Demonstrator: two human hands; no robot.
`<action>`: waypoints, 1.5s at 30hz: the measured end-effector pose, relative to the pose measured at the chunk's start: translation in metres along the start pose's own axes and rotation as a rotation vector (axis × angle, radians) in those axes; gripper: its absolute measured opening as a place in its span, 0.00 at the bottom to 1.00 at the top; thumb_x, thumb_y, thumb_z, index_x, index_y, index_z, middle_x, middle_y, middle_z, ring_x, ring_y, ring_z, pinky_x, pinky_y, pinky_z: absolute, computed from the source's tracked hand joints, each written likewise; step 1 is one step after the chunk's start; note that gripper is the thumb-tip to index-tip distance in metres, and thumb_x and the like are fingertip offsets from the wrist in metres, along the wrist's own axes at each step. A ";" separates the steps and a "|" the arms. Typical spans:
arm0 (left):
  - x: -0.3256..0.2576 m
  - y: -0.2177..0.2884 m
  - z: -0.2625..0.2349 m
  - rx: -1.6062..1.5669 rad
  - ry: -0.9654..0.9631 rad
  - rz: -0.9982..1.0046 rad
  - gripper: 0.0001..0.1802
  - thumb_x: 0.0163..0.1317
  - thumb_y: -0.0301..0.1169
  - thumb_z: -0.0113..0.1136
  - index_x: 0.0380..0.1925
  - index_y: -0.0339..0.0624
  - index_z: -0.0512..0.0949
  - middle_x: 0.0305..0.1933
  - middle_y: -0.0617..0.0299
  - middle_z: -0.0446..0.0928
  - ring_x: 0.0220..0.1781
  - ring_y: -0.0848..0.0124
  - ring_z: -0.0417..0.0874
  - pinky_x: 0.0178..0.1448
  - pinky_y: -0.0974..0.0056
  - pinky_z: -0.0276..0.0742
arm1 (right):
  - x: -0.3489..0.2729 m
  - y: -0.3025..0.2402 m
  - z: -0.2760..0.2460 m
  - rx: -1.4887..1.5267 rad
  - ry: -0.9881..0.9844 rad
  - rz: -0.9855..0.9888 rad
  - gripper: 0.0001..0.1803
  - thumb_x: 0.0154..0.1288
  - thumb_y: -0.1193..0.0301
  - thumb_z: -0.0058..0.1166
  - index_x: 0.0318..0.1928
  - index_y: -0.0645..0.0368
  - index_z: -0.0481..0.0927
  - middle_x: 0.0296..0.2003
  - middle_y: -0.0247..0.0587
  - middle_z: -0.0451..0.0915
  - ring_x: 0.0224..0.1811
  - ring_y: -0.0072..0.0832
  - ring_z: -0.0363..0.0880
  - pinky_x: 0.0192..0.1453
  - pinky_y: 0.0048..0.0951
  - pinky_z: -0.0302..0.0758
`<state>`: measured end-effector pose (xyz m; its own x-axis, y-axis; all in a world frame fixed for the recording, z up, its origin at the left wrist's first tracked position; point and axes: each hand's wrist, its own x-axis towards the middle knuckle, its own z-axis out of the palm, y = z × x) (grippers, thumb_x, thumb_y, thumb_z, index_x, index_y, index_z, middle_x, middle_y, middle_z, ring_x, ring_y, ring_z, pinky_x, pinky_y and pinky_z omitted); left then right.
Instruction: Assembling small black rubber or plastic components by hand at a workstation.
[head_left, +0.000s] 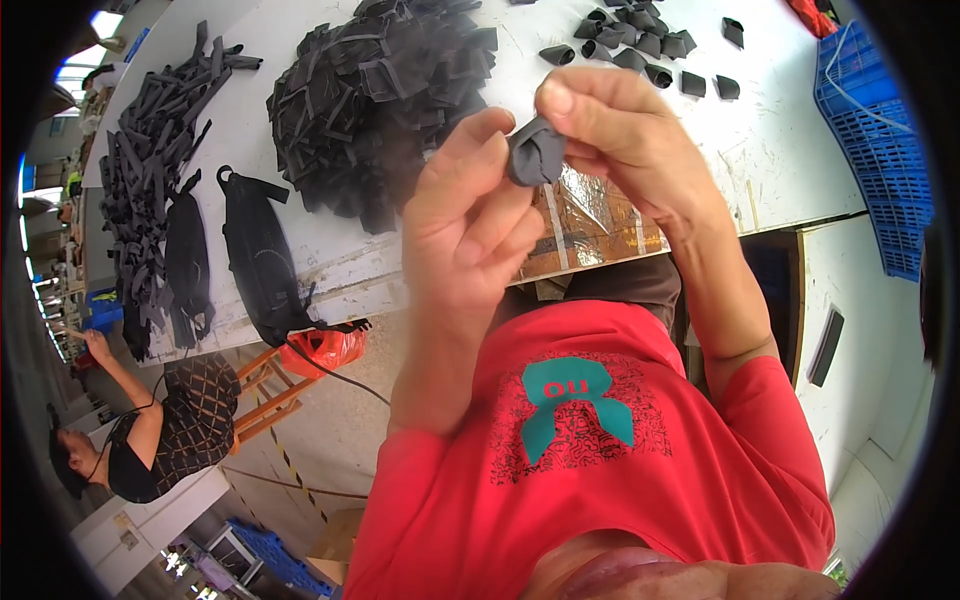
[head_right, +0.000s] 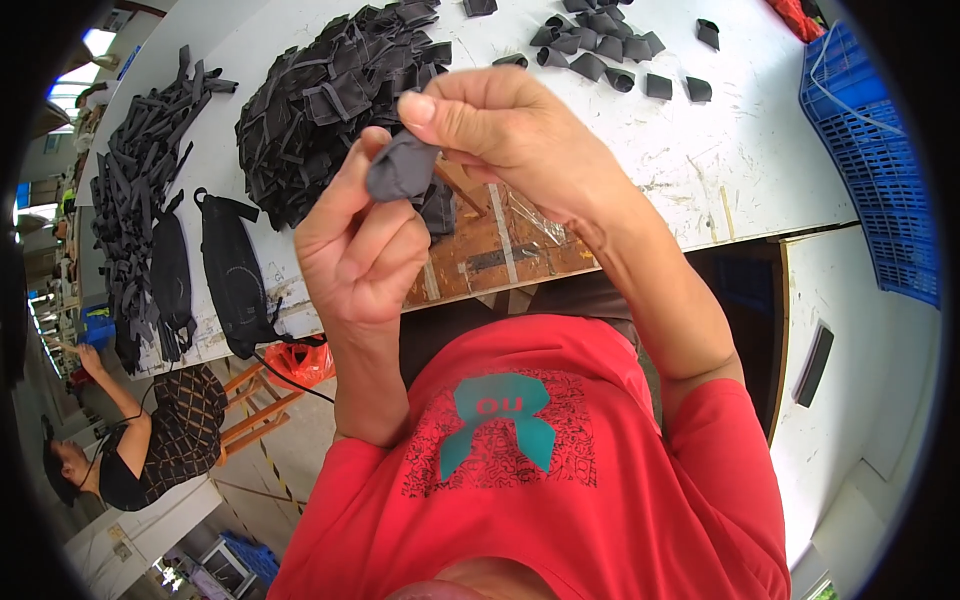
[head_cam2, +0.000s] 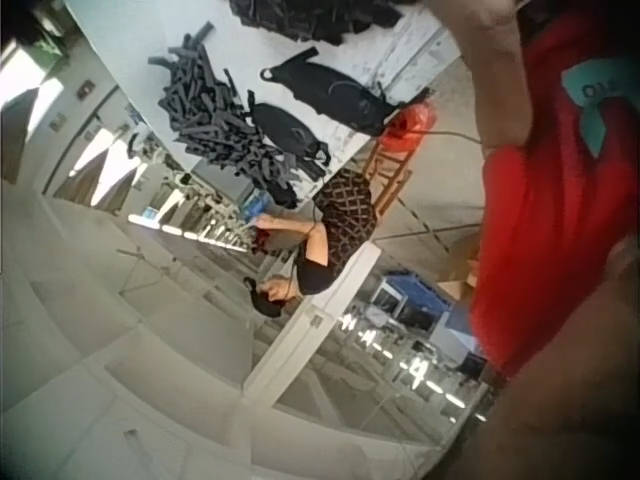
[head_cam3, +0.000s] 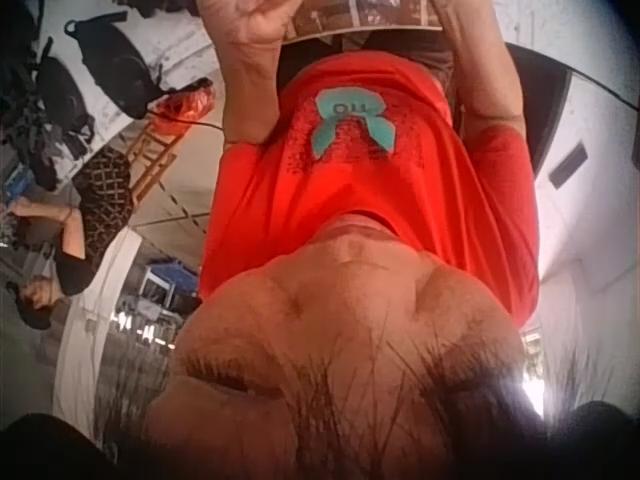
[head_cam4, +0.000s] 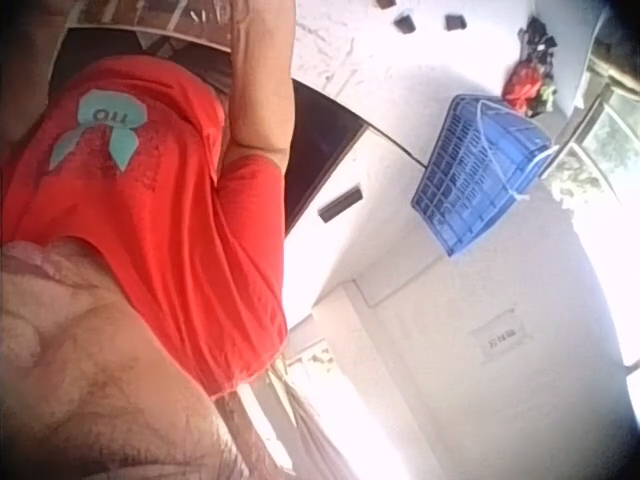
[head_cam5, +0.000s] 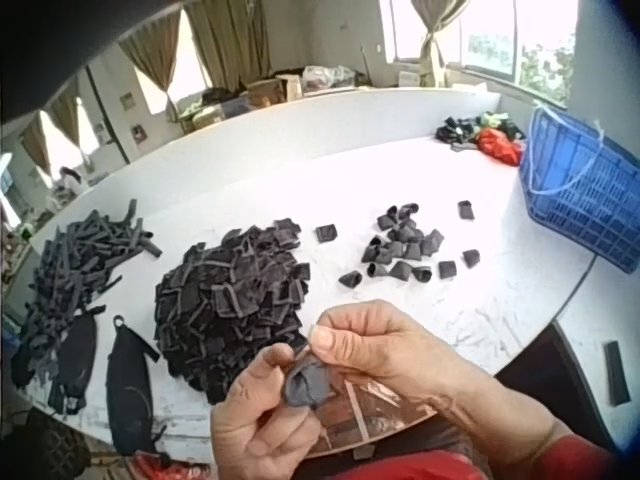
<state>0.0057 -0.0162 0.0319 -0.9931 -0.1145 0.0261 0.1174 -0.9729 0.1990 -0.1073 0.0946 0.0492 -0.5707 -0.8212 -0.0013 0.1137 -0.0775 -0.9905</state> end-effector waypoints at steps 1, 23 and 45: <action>0.001 0.001 -0.013 0.120 0.030 0.011 0.10 0.63 0.25 0.41 0.42 0.34 0.70 0.28 0.59 0.74 0.06 0.84 0.54 0.11 0.79 0.48 | 0.003 0.022 -0.005 0.164 -0.092 0.072 0.19 0.61 0.57 0.49 0.22 0.60 0.72 0.13 0.24 0.63 0.16 0.11 0.56 0.19 0.16 0.52; -0.001 -0.007 -0.015 0.449 0.080 0.538 0.08 0.60 0.28 0.50 0.39 0.40 0.73 0.41 0.55 0.72 0.47 0.65 0.71 0.53 0.61 0.65 | -0.020 0.015 0.013 -0.645 0.269 -0.582 0.13 0.45 0.74 0.61 0.34 0.61 0.75 0.24 0.39 0.73 0.25 0.30 0.75 0.25 0.25 0.71; -0.006 -0.017 -0.030 0.869 0.219 0.714 0.06 0.59 0.24 0.51 0.36 0.35 0.74 0.37 0.57 0.75 0.39 0.71 0.74 0.50 0.64 0.69 | -0.010 0.033 0.008 -0.690 0.279 -0.688 0.05 0.50 0.73 0.58 0.28 0.61 0.78 0.21 0.37 0.74 0.19 0.26 0.72 0.23 0.23 0.68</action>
<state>0.0097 -0.0051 -0.0014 -0.6682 -0.7002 0.2516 0.5323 -0.2136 0.8192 -0.0913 0.0958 0.0175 -0.5149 -0.5528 0.6552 -0.7558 -0.0678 -0.6512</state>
